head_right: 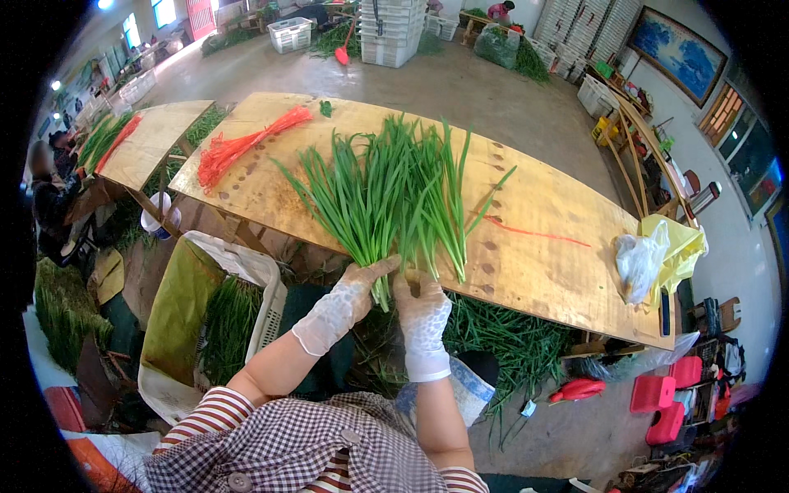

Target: The person sorts through green stems in a bin, picks up a bunch, removes loose or unwanted parts by hand, and then bundles them together with a red tie on a wooden table.

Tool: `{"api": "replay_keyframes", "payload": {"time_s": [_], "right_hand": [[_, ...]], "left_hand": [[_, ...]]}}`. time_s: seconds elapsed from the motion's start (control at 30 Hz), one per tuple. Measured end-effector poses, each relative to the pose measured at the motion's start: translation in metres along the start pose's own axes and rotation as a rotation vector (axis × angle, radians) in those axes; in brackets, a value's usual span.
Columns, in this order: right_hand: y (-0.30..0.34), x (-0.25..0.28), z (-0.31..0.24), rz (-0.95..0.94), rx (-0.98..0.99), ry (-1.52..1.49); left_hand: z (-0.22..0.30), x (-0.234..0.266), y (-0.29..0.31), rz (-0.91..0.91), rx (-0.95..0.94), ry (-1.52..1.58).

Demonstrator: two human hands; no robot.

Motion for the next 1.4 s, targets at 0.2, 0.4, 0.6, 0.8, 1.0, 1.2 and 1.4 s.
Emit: {"api": "replay_keyframes", "payload": {"time_s": [0.2, 0.4, 0.6, 0.8, 1.0, 1.2, 1.4], "right_hand": [[0.014, 0.016, -0.011, 0.189, 0.165, 0.018], [0.072, -0.003, 0.044, -0.753, 0.047, 0.705], [0.036, -0.009, 0.002, -0.289, -0.399, -0.650], [0.022, -0.001, -0.024, -0.260, 0.093, 0.182], [0.022, -0.008, 0.024, -0.098, -0.135, -0.229], [0.016, -0.035, 0.029, -0.204, -0.492, -0.580], [0.020, -0.043, 0.026, -0.192, -0.480, -0.611]], "left_hand": [[-0.001, 0.005, -0.009, -0.044, -0.014, 0.041], [0.014, 0.009, -0.005, -0.100, 0.000, 0.081], [0.002, 0.006, 0.000, -0.174, 0.029, 0.025], [0.000, 0.028, 0.004, 0.013, -0.043, -0.099], [-0.001, 0.028, 0.006, 0.058, -0.014, -0.107], [-0.003, 0.026, 0.011, 0.080, -0.042, -0.041], [-0.007, 0.041, -0.007, 0.106, -0.113, -0.019]]}}
Point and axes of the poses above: each hand's wrist, its own y-axis away from the middle knuckle, its own x-axis out of the back of the hand, z = x × y, the point moved 8 cm from there along -y, towards the middle knuckle, and after that the axes turned 10 degrees about x, right-handed, at the moved point
